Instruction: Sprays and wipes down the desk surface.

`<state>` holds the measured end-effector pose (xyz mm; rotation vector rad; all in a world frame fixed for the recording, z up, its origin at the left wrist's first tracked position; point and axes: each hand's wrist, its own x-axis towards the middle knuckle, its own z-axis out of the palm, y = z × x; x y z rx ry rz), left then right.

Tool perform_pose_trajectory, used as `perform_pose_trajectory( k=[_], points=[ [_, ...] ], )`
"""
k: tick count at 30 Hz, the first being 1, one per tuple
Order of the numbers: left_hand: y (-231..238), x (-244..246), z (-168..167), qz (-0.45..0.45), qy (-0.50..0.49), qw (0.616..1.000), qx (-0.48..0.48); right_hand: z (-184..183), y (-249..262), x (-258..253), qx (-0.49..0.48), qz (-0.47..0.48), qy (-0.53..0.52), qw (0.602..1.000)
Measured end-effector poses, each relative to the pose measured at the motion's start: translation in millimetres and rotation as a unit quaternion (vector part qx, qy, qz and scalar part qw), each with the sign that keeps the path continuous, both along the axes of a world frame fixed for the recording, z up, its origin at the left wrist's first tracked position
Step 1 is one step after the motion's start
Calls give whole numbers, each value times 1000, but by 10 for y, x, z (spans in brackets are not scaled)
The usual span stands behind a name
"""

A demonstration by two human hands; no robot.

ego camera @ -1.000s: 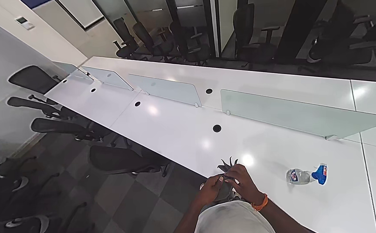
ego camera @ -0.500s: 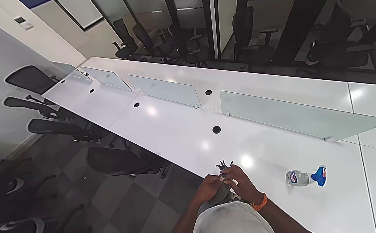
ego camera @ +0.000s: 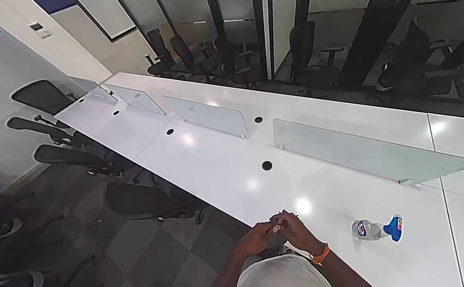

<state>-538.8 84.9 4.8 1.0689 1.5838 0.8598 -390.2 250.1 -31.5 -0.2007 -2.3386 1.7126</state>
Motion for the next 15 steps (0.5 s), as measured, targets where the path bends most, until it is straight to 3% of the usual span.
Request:
perform_pose_trajectory(
  k=[9,15],
  points=[
    [-139,-122,-56,8,34,998,-55,2,148,1,8,-102,120,988],
    [-481,-331,-124,175,102,979,21,105,520,105,20,-174,103,979]
  ],
)
